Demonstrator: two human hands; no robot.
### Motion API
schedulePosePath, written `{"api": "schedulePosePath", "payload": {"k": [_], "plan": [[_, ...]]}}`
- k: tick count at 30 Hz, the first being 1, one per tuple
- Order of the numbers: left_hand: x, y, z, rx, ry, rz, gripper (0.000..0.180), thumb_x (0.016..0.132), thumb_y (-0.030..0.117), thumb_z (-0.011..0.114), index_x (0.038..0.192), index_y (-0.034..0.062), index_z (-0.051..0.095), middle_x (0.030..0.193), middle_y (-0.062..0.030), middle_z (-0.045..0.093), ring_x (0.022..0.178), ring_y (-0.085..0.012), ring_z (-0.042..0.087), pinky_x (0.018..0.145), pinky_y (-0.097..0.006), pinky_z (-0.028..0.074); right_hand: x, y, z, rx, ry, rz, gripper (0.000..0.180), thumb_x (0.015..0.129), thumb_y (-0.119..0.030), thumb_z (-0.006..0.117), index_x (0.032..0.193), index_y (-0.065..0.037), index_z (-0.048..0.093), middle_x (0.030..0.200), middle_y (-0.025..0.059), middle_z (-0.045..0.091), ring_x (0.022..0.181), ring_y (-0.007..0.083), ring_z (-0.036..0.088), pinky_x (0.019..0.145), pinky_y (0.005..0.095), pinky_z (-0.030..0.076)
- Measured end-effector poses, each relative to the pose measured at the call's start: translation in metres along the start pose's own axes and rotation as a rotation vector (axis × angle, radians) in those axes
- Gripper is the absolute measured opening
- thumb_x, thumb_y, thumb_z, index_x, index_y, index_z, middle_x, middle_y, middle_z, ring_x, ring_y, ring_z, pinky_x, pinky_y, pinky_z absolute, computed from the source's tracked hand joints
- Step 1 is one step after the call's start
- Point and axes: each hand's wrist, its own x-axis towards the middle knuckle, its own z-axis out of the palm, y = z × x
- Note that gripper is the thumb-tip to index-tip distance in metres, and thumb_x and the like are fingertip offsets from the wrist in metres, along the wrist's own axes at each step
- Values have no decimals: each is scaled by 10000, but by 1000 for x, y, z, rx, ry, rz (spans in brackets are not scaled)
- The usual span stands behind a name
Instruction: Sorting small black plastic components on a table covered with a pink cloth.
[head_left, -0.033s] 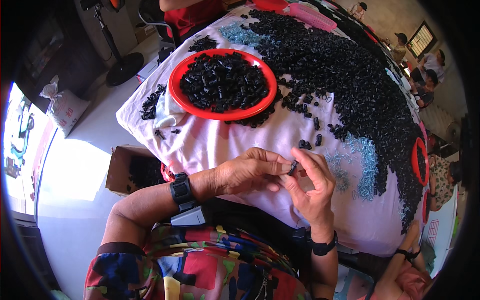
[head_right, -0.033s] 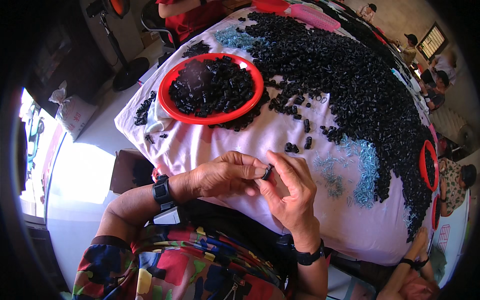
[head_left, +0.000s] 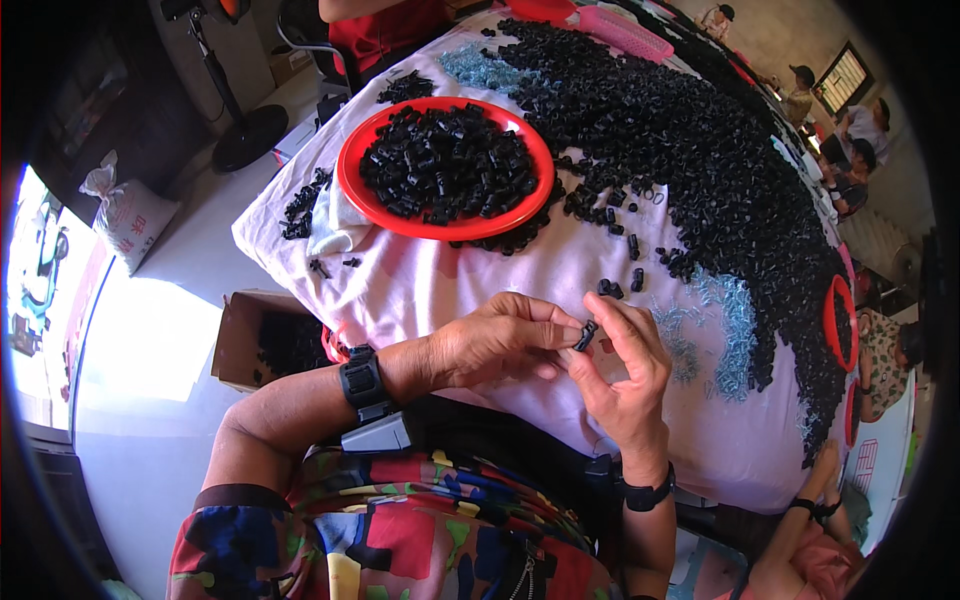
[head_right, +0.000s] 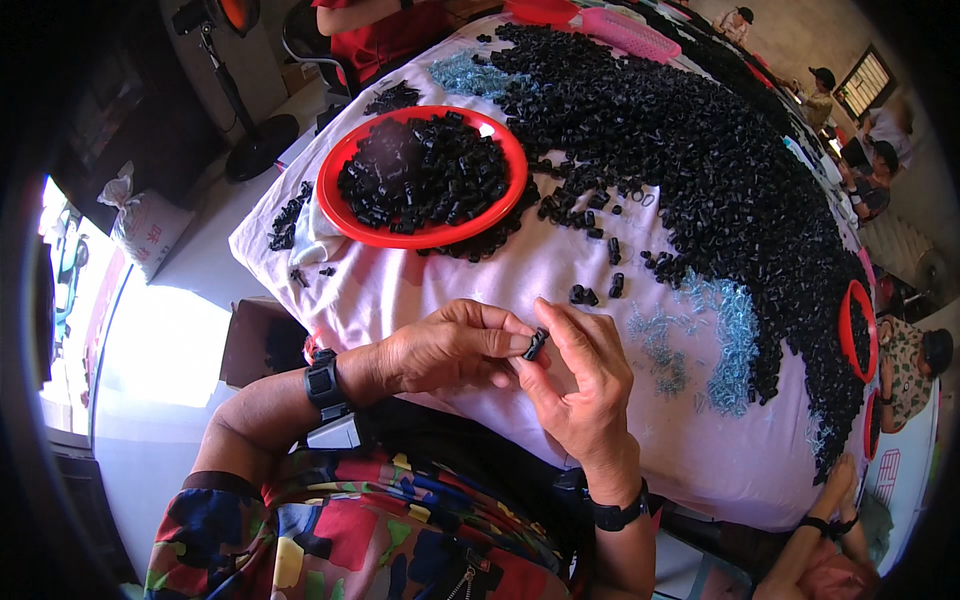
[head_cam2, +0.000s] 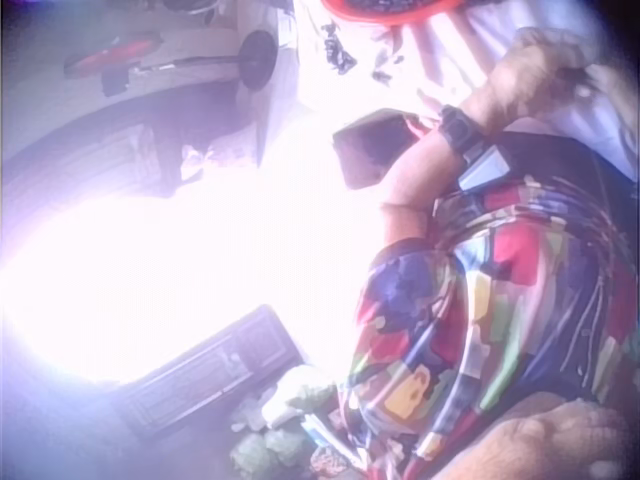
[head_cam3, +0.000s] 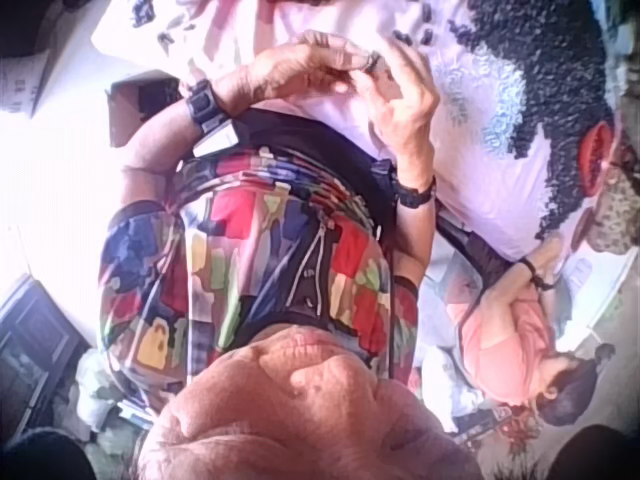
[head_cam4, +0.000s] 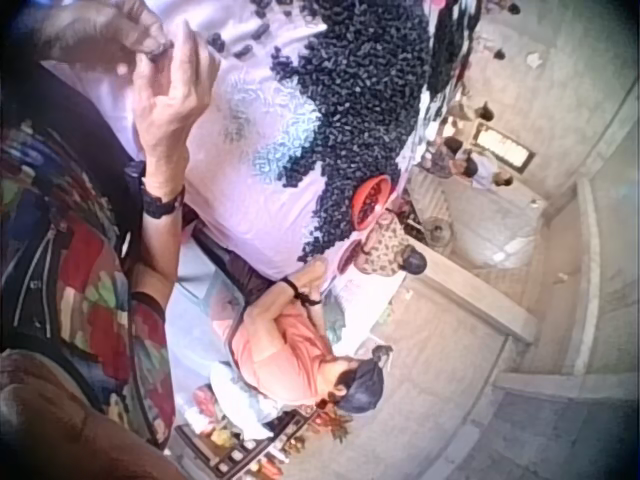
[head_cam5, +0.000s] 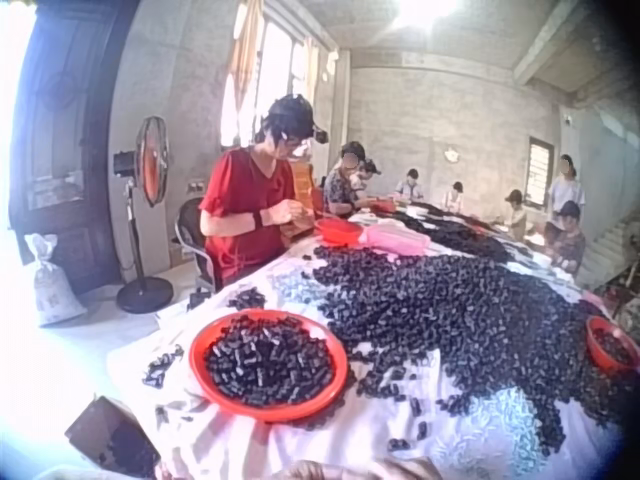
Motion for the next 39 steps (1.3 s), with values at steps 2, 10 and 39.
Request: {"api": "schedulePosePath", "payload": {"k": [2, 10, 39], "plan": [[0, 1, 0, 72, 56, 26, 204, 1022, 160, 661, 1171, 28, 705, 1069, -39, 739, 935, -139, 714, 829, -286, 599, 1, 2, 1, -64, 17, -48, 469, 762, 13, 802, 1219, -1, 698, 1169, 159, 697, 1018, 327, 672, 875, 404, 556], [3, -1, -2, 162, 70, 73, 215, 1024, 204, 668, 1152, 37, 715, 1066, -20, 736, 925, -108, 702, 797, -257, 593, 0, 9, 1, -63, -8, -57, 461, 756, -13, 827, 1201, -3, 707, 1139, 142, 707, 1014, 322, 673, 869, 397, 557], [-3, 8, 13, 226, 35, 43, 372, 1074, 339, 574, 1211, 15, 695, 1051, -69, 748, 904, -138, 707, 811, -281, 580, 1, 11, -2, -146, 51, -167, 364, 799, -11, 801, 1152, 3, 714, 1056, 142, 736, 908, 315, 697, 818, 387, 564]]}}
